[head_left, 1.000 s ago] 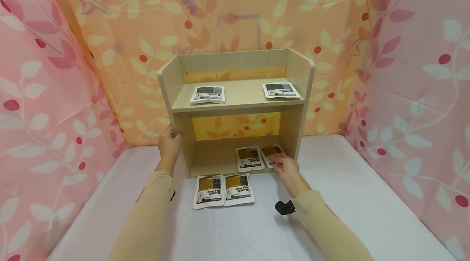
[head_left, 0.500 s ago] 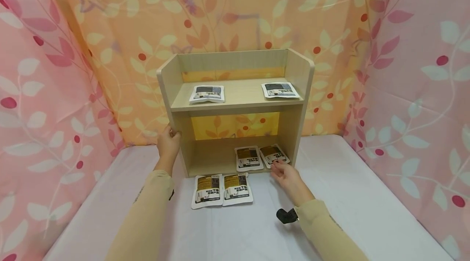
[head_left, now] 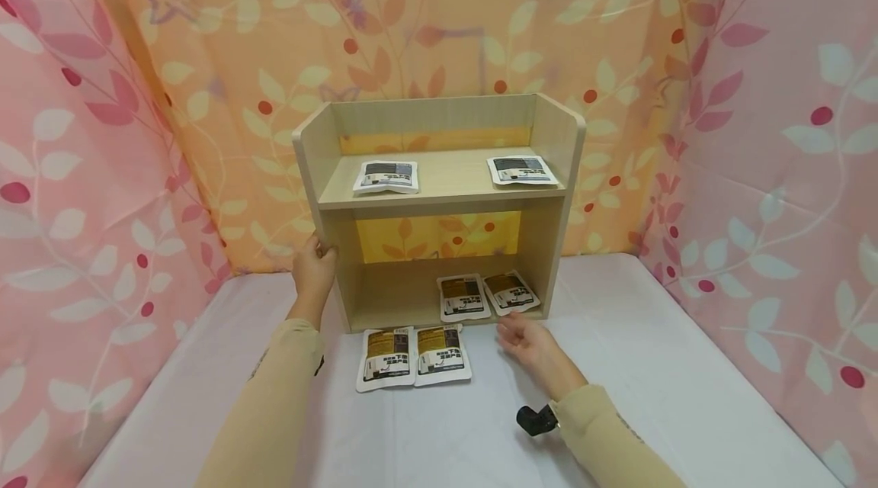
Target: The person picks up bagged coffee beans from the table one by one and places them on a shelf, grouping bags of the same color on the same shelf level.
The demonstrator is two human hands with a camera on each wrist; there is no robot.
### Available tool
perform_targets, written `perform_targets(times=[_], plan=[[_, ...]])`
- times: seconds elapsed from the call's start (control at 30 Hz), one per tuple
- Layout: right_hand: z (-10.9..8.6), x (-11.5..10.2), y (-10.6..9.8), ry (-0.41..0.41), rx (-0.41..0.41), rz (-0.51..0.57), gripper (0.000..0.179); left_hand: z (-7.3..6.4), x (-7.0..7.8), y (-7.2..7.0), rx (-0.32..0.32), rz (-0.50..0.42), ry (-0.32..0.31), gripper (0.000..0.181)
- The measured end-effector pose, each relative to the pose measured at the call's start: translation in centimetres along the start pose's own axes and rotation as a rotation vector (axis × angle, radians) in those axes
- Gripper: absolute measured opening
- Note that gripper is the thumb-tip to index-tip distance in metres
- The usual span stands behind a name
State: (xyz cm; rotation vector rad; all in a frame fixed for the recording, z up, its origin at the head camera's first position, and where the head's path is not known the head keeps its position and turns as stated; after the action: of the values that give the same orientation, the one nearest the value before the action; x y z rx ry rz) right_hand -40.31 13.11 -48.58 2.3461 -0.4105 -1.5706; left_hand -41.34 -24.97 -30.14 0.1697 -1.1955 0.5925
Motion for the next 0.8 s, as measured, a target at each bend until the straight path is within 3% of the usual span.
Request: perform_targets(times=[0.3, 0.67, 0.8], plan=[[-1.1, 1.5, 0.8, 0.069, -0.067, -0.084, 0.059, 0.1, -0.1, 0.0, 0.0, 0.002, 0.004, 0.029], [-1.5, 2.6, 0.8, 0.113, -0.082, -0.161, 0.055, -0.2, 0.0, -0.1, 0.0, 0.017, -0.002, 0.028], [-1.7, 3.2, 1.0, 0.146, -0.102, -0.139, 0.055, -0.1, 0.0, -0.1, -0.005, 0.02, 0.0, 0.029]])
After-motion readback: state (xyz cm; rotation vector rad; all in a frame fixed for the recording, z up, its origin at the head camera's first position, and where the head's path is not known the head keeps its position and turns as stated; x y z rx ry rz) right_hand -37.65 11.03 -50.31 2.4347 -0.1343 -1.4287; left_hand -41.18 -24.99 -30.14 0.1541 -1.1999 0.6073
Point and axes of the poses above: each hand's wrist, its own z-axis towards the middle knuckle, its own y-axis out of the palm, x = y × z, the point moved 10 cm from there along z, towards the middle knuckle, and after that the axes turned 13 degrees about -z, right-handed, at the moved point
